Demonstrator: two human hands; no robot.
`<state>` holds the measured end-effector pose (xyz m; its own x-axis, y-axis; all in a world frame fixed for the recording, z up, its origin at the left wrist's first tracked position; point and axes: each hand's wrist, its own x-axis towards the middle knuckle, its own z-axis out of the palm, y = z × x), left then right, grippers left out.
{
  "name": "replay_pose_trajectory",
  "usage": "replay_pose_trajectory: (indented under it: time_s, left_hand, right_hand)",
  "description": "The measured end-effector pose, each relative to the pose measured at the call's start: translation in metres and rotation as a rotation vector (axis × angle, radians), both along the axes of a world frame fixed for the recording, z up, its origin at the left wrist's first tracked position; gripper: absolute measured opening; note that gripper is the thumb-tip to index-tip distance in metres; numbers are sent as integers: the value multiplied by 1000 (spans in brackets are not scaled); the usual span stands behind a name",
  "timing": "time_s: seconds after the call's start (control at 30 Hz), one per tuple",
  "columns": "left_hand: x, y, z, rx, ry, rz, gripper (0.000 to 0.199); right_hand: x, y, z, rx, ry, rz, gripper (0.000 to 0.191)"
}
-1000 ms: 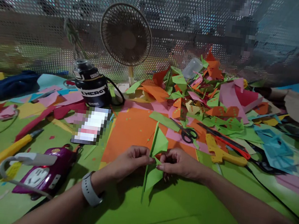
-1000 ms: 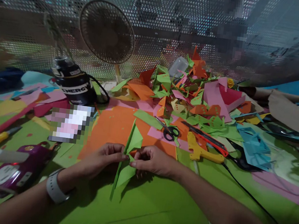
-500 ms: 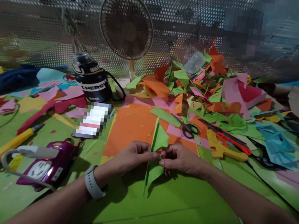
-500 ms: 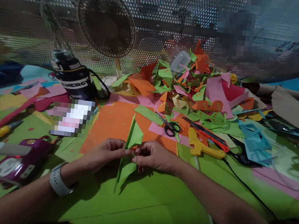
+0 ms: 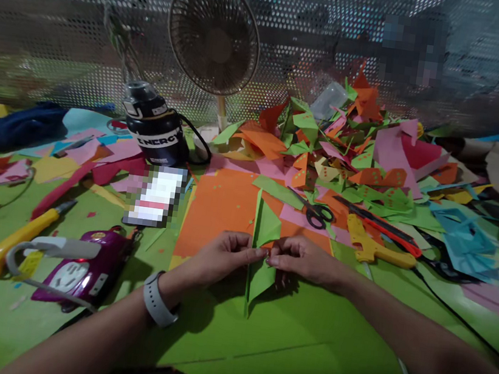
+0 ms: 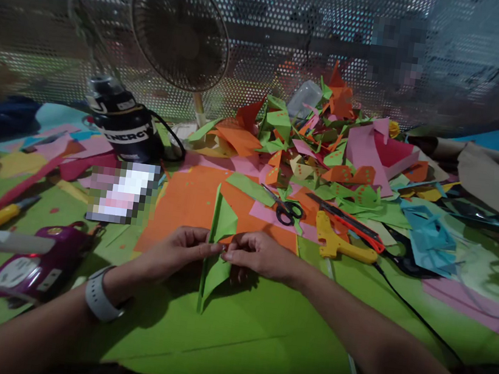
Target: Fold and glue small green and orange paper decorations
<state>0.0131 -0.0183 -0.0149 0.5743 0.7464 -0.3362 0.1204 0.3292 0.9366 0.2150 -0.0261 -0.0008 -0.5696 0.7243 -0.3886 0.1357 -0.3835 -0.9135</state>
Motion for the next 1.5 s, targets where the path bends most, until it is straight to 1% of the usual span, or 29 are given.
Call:
replay_pose_trajectory:
  time_s: [0.33, 0.47, 0.77, 0.97, 1.2, 1.33, 1.5]
  left_hand:
    - [0, -1, 6, -9, 68, -24, 41]
    - [0, -2, 5, -14, 20, 5, 38]
    - [1, -2, 4, -50, -74, 6, 34]
    - [0, -2, 3, -79, -125, -34, 33]
    - [0, -2, 3, -44, -33, -16, 36]
    - [0, -2, 6, -4, -32, -37, 35]
    - [-2, -2, 10, -41, -83, -113, 29]
  right_hand:
    - [2, -3, -5, -18, 23, 7, 39]
    - [3, -3, -5, -19, 25, 9, 38]
    - [3, -2, -3, -42, 37, 12, 38]
    - [2, -3, -3, -43, 43, 8, 36]
    - [3, -4, -6, -44, 44, 2, 32]
    - [5, -4, -9, -24, 28, 58, 30]
    - [6, -3, -9, 4, 40, 129, 27]
